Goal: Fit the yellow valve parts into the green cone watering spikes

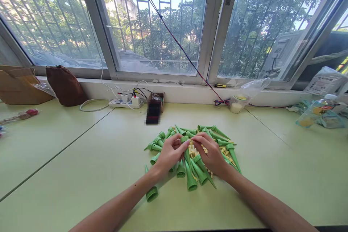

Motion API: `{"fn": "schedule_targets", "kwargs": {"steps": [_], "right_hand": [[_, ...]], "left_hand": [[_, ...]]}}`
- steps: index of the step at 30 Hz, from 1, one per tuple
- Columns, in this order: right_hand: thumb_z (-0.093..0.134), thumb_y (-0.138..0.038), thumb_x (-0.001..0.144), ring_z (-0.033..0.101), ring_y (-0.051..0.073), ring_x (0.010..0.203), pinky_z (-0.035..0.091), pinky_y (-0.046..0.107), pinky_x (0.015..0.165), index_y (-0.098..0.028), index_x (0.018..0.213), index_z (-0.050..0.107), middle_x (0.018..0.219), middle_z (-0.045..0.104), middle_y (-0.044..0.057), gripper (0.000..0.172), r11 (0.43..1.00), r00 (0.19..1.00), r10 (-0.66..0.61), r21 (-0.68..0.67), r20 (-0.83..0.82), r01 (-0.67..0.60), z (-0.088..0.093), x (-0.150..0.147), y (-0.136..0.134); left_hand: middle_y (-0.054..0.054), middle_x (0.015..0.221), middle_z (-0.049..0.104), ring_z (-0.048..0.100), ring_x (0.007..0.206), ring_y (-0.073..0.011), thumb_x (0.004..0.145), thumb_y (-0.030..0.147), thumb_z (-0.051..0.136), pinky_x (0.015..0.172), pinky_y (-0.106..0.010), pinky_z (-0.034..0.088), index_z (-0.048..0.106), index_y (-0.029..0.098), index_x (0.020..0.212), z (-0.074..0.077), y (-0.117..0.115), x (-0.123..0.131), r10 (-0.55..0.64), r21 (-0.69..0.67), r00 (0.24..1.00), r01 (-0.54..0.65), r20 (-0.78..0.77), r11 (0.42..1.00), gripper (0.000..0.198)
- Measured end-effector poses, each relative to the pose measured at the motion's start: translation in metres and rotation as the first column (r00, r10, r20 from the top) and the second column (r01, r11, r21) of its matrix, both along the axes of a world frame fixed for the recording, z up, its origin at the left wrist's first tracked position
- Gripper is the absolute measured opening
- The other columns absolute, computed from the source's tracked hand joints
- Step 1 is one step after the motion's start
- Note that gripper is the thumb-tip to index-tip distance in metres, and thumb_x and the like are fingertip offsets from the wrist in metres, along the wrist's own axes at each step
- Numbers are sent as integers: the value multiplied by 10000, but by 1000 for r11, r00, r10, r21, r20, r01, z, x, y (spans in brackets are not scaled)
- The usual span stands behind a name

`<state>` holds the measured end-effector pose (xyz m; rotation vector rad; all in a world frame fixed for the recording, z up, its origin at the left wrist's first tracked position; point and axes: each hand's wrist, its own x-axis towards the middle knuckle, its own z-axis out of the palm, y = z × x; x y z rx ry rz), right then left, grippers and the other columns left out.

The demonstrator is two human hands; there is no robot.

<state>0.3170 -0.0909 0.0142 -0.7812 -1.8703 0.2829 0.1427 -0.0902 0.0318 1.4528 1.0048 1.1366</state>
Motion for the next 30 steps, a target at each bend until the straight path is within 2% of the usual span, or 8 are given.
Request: {"fn": "schedule_targets", "kwargs": {"steps": [10,24,30], "right_hand": [[482,-186,998,590,188,818,520,325,708,-226,1027,640,922,608,61,166,999,1000,7,41,4,-7,-1,0,2],[509,-206,981,611,195,806,525,328,697,-222,1041,634,927,632,68,139,1000,1000,8,17,24,-9,1,1,-1],[502,-186,982,610,198,827,522,335,716,-225,1054,626,939,627,70,149,1000,999,20,4,29,-20,-1,2,0]], "left_hand": [[84,497,424,472,408,-88,798,530,691,402,-190,353,488,190,734,3,-2,0,-38,7,999,38,-10,999,402],[82,509,423,477,425,-92,779,549,702,416,-196,368,502,190,749,4,-3,1,-27,-14,1000,27,-10,1000,412],[82,519,426,475,425,-86,814,524,679,412,-192,367,499,189,769,1,-2,0,-38,-1,999,38,-30,999,382]]}}
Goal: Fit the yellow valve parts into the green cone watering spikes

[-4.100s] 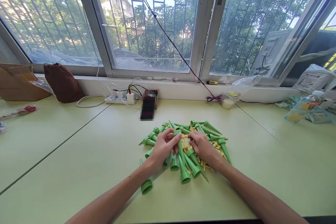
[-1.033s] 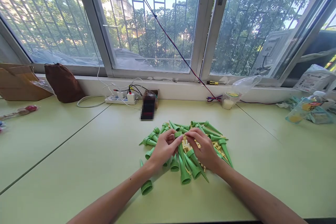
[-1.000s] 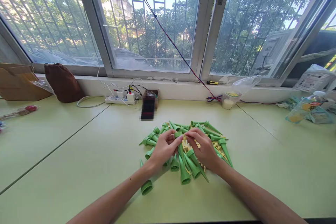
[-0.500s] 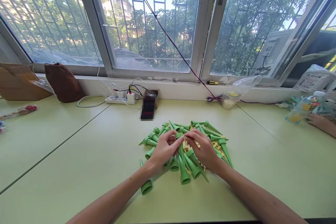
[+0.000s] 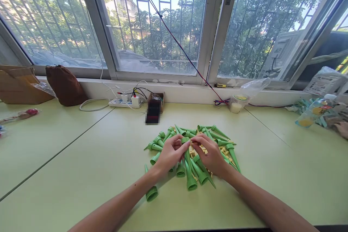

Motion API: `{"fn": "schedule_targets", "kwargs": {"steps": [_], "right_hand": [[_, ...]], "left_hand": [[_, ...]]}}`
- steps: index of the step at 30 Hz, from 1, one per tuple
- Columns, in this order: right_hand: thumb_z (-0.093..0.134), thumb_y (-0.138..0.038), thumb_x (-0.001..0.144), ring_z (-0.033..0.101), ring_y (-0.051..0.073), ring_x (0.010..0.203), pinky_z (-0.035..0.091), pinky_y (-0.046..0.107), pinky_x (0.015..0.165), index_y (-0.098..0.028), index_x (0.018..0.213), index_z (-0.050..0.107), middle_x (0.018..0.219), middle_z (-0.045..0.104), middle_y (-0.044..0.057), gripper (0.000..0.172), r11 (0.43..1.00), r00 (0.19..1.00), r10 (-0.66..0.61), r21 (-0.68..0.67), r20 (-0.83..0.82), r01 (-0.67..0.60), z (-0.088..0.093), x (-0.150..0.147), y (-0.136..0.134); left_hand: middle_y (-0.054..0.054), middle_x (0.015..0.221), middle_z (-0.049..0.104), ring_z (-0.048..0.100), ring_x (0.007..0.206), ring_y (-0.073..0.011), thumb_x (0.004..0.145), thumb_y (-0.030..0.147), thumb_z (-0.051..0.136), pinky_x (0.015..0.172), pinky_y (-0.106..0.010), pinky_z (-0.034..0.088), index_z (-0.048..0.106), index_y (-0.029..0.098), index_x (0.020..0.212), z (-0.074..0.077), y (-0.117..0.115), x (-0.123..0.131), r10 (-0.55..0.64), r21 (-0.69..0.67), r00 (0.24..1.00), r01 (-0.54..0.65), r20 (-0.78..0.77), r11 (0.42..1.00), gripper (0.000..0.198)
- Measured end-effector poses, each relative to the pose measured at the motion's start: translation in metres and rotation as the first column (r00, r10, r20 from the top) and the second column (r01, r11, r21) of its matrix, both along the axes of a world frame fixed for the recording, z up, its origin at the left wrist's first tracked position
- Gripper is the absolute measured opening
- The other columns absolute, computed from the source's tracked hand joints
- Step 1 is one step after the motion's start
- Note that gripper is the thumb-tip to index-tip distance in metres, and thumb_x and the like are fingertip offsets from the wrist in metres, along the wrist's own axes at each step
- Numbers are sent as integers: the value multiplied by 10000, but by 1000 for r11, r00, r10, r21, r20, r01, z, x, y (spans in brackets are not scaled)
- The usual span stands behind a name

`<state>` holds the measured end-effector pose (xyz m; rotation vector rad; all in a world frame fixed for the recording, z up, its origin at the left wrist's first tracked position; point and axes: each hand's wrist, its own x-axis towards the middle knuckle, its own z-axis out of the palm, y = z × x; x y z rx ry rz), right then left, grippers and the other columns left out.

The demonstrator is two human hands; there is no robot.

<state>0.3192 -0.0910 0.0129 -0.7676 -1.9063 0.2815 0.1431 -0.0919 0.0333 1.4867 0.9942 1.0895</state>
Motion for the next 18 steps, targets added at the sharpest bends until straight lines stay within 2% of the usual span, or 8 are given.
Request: {"fn": "schedule_targets", "kwargs": {"steps": [18], "right_hand": [[512,-200,983,600,179,764,487,303,679,-213,1045,624,890,646,49,129,998,1000,-9,-55,3,9,-7,2,3]], "left_hand": [[81,517,429,480,436,-91,842,484,653,428,-190,381,482,192,759,2,-1,-1,-16,9,999,17,-40,1000,349]]}}
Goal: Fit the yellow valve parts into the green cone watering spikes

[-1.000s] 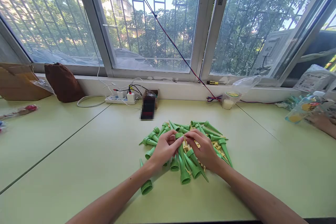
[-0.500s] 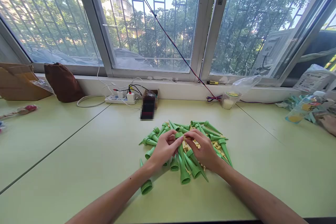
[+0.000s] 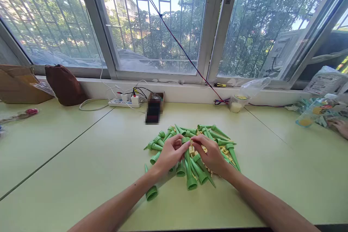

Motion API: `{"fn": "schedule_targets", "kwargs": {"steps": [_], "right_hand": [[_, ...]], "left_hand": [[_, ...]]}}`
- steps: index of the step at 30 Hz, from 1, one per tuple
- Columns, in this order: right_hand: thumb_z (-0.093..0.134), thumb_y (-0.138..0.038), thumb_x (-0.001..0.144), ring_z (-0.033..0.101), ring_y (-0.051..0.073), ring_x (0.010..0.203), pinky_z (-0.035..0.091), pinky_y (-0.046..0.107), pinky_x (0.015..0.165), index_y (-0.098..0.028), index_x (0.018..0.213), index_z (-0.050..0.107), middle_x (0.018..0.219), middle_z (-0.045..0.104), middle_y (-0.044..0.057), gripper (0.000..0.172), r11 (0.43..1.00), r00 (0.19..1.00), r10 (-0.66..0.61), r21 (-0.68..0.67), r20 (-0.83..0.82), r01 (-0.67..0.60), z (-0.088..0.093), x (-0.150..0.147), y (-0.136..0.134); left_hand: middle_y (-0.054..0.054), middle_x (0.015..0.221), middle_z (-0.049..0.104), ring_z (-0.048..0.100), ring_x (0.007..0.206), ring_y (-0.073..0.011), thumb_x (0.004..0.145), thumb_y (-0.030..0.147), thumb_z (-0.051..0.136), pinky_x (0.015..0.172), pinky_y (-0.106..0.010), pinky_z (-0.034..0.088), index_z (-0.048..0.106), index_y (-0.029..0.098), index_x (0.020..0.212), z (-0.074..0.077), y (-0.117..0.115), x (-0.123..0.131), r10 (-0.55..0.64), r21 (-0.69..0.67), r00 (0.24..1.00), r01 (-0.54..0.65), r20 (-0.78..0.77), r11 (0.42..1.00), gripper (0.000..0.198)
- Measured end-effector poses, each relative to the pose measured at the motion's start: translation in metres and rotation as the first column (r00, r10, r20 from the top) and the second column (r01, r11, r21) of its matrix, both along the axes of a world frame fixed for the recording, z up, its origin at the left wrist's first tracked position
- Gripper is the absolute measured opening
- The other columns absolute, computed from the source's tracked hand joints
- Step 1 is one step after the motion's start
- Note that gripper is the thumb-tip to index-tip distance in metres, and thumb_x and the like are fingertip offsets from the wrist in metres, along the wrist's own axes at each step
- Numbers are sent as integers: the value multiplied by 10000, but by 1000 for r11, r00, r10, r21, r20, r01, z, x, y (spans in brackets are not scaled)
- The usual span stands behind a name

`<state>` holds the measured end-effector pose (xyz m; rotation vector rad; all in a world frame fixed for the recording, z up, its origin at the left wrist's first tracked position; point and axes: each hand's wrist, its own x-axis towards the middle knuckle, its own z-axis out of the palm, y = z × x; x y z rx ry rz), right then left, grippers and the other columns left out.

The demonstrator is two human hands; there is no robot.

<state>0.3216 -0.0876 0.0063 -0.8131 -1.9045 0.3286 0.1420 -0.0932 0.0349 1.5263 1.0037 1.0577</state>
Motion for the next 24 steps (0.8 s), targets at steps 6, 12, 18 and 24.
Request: {"fn": "schedule_targets", "kwargs": {"steps": [6,12,18,24], "right_hand": [[519,-184,969,602,184,794,497,308,709,-214,1070,613,926,643,58,142,1000,1000,19,0,1,-19,1,0,-1],[522,-184,969,605,186,794,498,308,701,-219,1061,615,923,649,60,135,1000,1000,21,9,-5,-21,2,-1,-2],[539,-183,965,597,175,771,486,293,686,-210,1054,621,897,645,50,124,1000,1000,19,15,-9,-18,3,0,0],[534,-198,971,597,174,757,480,290,673,-213,1047,629,888,648,45,122,1000,1000,4,5,0,-4,0,0,1]], "left_hand": [[84,511,417,472,432,-90,831,478,661,428,-189,372,475,192,751,2,-1,1,5,-8,1000,-5,6,1000,351],[83,511,424,472,435,-92,829,485,661,423,-190,374,476,191,757,1,0,1,1,-8,1000,-1,5,1000,355],[82,510,423,469,437,-91,844,481,648,422,-191,379,474,190,758,2,0,0,-11,3,1000,11,-8,1000,350],[81,514,416,474,438,-91,858,491,633,424,-190,375,469,191,755,-1,1,-1,-18,14,1000,18,-8,1000,357]]}}
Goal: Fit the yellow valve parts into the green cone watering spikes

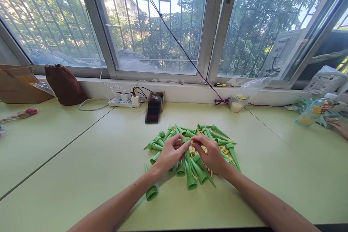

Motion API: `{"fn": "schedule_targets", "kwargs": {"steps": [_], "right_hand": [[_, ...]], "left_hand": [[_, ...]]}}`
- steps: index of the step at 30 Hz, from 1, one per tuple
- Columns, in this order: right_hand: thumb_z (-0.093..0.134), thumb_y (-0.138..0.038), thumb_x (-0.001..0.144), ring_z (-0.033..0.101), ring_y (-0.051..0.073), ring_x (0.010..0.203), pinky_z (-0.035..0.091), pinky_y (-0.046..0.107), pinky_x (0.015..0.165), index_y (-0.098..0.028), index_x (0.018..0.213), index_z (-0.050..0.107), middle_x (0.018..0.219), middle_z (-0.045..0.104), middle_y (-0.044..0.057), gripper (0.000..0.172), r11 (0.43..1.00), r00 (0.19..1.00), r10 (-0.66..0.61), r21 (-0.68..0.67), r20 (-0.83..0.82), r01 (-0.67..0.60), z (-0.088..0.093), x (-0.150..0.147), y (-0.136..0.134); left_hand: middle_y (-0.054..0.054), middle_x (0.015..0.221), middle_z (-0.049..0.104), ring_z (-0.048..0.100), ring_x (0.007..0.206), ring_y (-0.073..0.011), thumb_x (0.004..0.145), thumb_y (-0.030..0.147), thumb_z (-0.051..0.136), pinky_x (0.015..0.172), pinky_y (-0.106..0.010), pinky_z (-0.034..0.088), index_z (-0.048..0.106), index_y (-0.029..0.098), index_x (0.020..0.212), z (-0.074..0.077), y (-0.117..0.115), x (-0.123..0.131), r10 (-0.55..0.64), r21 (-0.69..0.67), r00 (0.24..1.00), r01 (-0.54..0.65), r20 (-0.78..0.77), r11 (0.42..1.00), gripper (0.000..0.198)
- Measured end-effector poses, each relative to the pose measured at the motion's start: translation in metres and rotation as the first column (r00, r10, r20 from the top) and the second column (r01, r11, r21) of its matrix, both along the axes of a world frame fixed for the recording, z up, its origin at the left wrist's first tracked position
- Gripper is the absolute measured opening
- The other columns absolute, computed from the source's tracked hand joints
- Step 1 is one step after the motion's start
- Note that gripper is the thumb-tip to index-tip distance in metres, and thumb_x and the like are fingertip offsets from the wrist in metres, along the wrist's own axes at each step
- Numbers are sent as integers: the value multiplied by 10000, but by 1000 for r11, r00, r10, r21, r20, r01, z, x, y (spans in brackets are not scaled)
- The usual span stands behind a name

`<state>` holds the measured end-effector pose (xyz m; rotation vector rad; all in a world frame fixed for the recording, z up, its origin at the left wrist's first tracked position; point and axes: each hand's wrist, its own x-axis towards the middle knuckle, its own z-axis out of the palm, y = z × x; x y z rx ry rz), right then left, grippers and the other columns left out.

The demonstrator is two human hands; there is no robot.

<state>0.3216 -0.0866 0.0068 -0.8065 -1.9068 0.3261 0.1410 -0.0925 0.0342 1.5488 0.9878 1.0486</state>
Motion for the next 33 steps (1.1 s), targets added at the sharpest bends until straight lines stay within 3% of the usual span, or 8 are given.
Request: {"fn": "schedule_targets", "kwargs": {"steps": [33], "right_hand": [[520,-217,982,596,182,750,477,304,669,-216,1005,633,861,658,46,115,1000,1000,-13,9,4,13,3,-1,-1]], "left_hand": [[88,510,395,473,436,-94,814,536,670,422,-196,364,444,201,734,4,-2,2,-3,-23,1000,3,20,1000,412]]}}
